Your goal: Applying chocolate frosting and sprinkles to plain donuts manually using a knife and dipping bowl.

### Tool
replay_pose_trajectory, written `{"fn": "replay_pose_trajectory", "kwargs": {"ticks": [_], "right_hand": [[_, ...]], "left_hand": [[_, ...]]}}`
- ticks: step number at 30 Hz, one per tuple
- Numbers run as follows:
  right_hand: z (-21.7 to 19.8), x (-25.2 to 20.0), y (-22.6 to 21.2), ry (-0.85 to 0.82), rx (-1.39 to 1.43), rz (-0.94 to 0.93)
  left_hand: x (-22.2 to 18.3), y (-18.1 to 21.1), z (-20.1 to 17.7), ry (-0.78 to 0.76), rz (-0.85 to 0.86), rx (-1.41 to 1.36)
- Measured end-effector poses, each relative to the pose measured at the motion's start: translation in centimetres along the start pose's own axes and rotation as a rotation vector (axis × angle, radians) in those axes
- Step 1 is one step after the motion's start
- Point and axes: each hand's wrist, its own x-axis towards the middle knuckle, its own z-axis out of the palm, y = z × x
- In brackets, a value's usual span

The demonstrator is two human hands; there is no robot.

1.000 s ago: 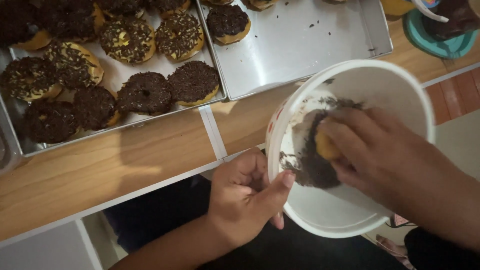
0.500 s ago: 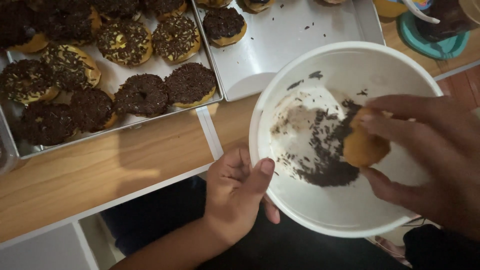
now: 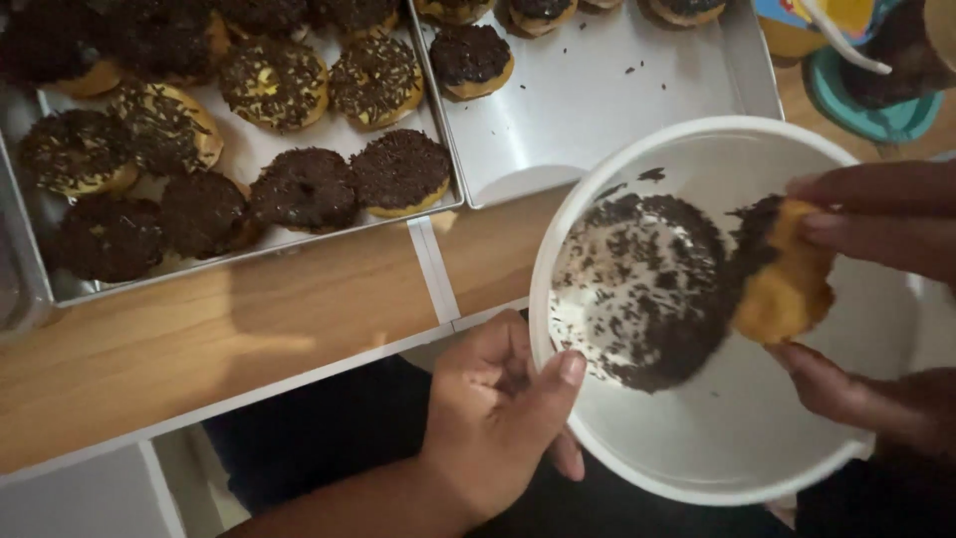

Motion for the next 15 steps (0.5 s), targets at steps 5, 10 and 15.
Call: {"fn": "replay_pose_trajectory", "kwargs": {"ticks": [5,10,15], "right_hand": [[2.9,0.8,-1.4,-0.105,-0.121,-0.061],[4.7,1.1,-0.1,-0.321,-0.324,-0.429],[5.7,1.7,-0.2,-0.477,-0.309,-0.589]], "left_hand": [[0.1,0.0,-0.5,-0.078,0.176,0.119],[0.6,0.2,-0.5,-0.073,0.188,0.136],[0.7,0.3,-0.4,-0.068,0.144,0.105]]}}
